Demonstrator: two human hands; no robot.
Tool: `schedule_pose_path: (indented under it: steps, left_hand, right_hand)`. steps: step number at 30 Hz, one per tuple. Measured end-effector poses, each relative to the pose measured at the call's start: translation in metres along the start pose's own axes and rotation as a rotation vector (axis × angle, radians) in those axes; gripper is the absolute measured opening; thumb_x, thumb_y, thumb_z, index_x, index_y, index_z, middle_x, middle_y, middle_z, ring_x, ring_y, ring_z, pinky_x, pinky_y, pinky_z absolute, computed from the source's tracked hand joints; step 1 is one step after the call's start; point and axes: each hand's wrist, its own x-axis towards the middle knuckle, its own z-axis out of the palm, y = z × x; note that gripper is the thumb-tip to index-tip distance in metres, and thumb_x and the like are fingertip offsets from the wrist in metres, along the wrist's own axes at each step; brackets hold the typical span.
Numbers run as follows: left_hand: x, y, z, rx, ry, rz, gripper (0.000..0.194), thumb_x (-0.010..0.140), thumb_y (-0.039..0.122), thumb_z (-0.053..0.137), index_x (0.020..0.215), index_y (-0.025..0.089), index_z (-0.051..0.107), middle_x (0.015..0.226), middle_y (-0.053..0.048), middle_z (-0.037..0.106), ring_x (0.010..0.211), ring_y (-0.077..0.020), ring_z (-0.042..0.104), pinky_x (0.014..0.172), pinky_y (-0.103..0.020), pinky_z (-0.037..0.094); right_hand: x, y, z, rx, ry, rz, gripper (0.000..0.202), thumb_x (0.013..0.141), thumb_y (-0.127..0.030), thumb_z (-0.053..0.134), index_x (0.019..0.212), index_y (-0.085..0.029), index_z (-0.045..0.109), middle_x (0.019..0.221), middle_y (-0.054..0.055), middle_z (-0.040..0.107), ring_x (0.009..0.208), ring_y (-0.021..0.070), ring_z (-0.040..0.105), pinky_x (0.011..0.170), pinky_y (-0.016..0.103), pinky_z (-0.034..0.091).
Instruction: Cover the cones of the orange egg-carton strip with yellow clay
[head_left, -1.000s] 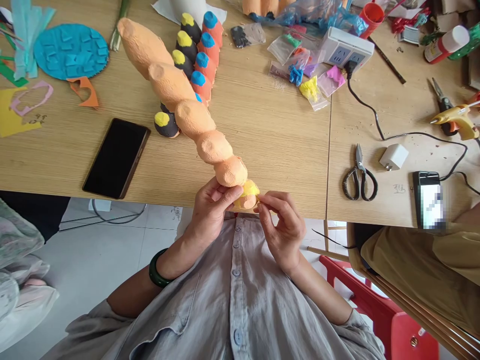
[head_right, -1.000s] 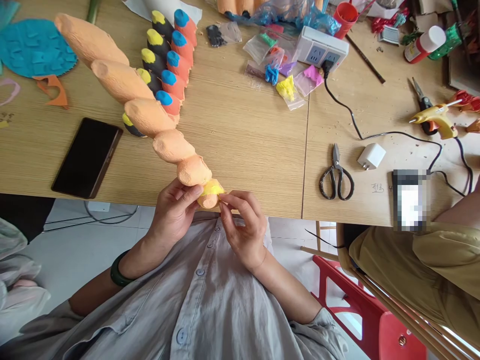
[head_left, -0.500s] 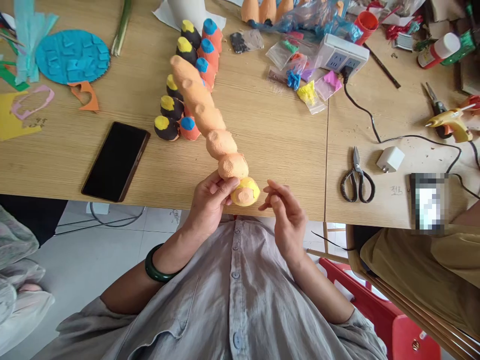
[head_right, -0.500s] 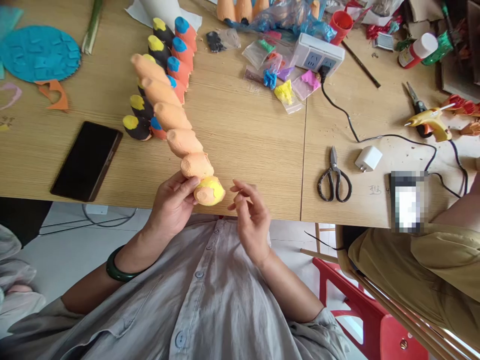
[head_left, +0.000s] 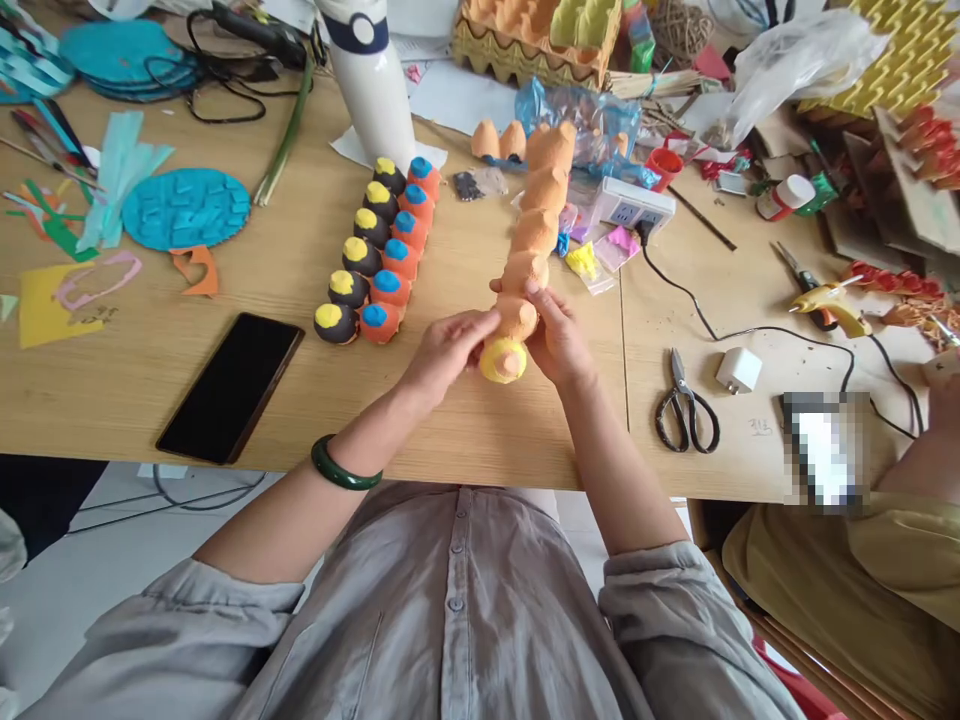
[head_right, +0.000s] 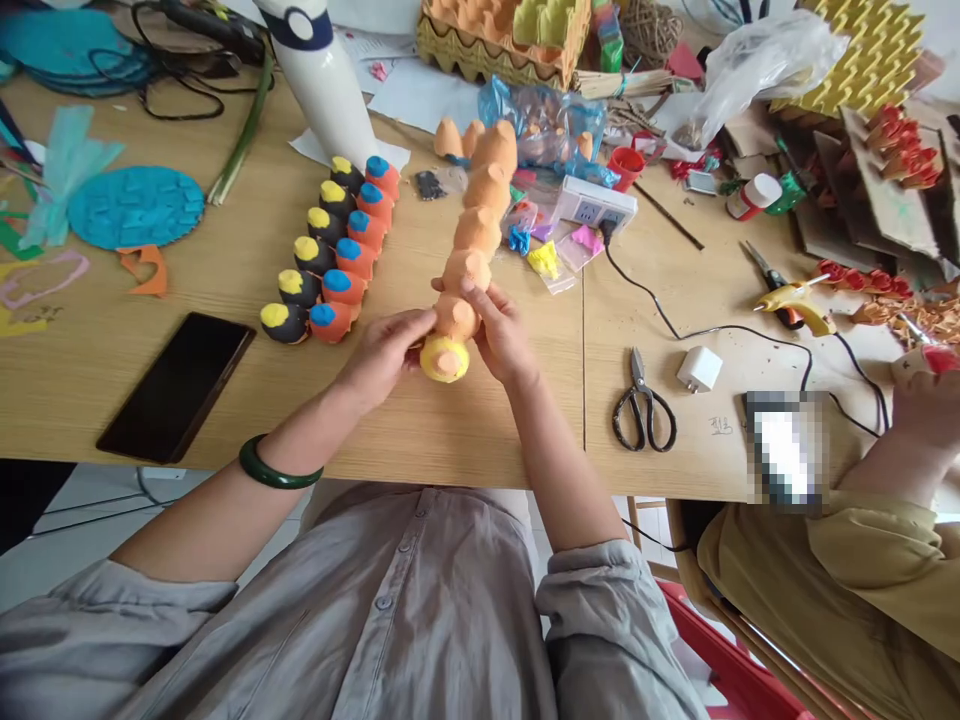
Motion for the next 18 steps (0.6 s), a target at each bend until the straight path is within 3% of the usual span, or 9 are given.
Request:
schedule_pose_path:
  steps: [3,6,9,13,18]
  left_hand:
    - [0.023,0.003,0.003,-0.183,0.169,-0.123,0.010,0.085,0.019,0.069,0.080,0.010,0.071,0.068,-0.001,0.061,0.048,-0.0030,0.037,0.043,-0.017,0.024]
    - [0.037,0.002,0.008,-0.257,0.123,-0.178,0.016,0.081,0.007,0.062,0.093,0.010,0.073,0.065,0.001,0.061,0.045,-0.0030,0.035,0.041,-0.016,0.024]
    - [0.042,-0.006,0.010,-0.238,0.065,-0.110,0.018,0.082,0.015,0.066,0.098,0.013,0.074,0.055,0.006,0.046,0.046,-0.0068,0.037,0.041,-0.018,0.030]
    - [0.041,-0.013,0.002,-0.164,0.016,-0.010,0.029,0.079,0.024,0.074,0.107,0.015,0.077,0.070,0.001,0.056,0.057,-0.0085,0.045,0.044,-0.018,0.034]
    - [0.031,-0.011,-0.003,0.066,-0.062,-0.039,0.035,0.089,0.046,0.074,0.110,0.018,0.078,0.066,0.005,0.038,0.054,-0.0078,0.031,0.046,-0.020,0.026]
  right_hand:
    - [0.021,0.007,-0.013,-0.075,0.111,-0.093,0.047,0.087,-0.070,0.068,0.107,-0.028,0.067,0.109,0.000,0.082,0.095,0.0167,0.072,0.080,0.032,0.060]
    - [0.027,0.016,-0.024,-0.036,0.202,-0.185,0.041,0.086,-0.065,0.071,0.106,-0.030,0.067,0.109,-0.002,0.081,0.095,0.0166,0.070,0.080,0.032,0.060]
    - [0.027,0.020,-0.030,0.031,0.229,-0.207,0.034,0.086,-0.058,0.075,0.103,-0.028,0.070,0.108,-0.001,0.079,0.090,0.0166,0.069,0.080,0.032,0.063]
    - [0.033,0.020,-0.033,0.031,0.330,-0.240,0.035,0.087,-0.060,0.073,0.102,-0.029,0.070,0.109,0.001,0.079,0.094,0.0184,0.070,0.085,0.034,0.064]
    - [0.038,0.020,-0.035,-0.010,0.422,-0.251,0.038,0.087,-0.064,0.072,0.103,-0.030,0.068,0.111,0.002,0.079,0.095,0.0202,0.070,0.086,0.035,0.064]
